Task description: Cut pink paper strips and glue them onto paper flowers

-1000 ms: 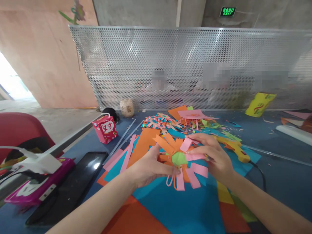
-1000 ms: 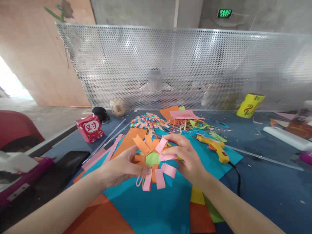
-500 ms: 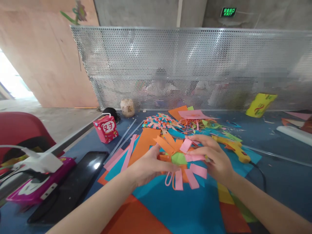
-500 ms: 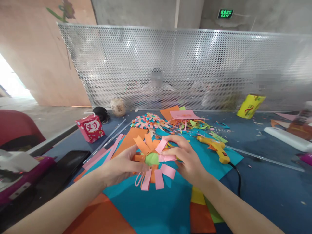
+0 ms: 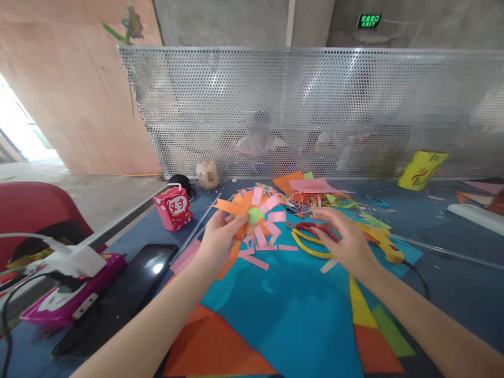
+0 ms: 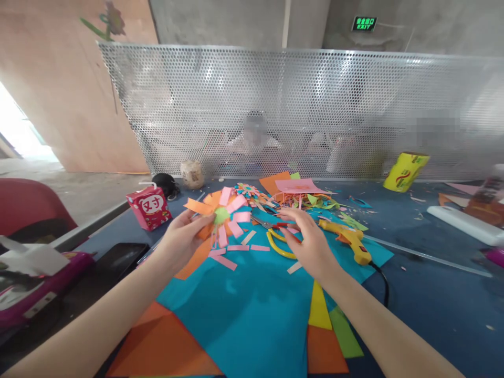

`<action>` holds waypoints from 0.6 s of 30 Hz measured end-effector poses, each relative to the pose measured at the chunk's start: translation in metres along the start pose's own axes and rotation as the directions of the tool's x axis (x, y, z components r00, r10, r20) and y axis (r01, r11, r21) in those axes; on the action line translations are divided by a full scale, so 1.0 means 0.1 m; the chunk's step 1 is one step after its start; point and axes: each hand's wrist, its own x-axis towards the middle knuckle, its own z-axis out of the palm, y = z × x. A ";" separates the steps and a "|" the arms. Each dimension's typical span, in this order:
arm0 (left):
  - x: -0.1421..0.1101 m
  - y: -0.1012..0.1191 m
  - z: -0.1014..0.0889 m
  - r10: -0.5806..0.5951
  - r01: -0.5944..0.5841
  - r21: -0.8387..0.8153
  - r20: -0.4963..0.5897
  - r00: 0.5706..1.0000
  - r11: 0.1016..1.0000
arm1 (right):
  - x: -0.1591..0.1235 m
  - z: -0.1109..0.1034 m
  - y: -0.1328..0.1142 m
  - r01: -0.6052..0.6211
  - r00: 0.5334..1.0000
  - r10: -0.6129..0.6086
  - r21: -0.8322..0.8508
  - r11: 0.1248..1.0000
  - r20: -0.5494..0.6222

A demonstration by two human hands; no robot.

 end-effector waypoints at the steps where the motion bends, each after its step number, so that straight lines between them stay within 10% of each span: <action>1: 0.03 0.02 -0.02 0.052 -0.052 0.010 -0.025 0.998 0.999 | 0.01 -0.01 0.03 -0.012 1.000 0.012 -0.040 0.999 0.009; 14: 0.21 -0.11 -0.18 0.101 -0.077 0.371 -0.046 0.994 0.925 | -0.01 -0.04 -0.07 0.122 0.955 0.000 -0.392 0.912 0.298; 18: 0.34 -0.04 -0.31 0.191 -0.104 0.503 -0.125 0.974 0.858 | 0.09 -0.31 0.04 -0.184 0.945 0.327 -0.807 0.561 0.012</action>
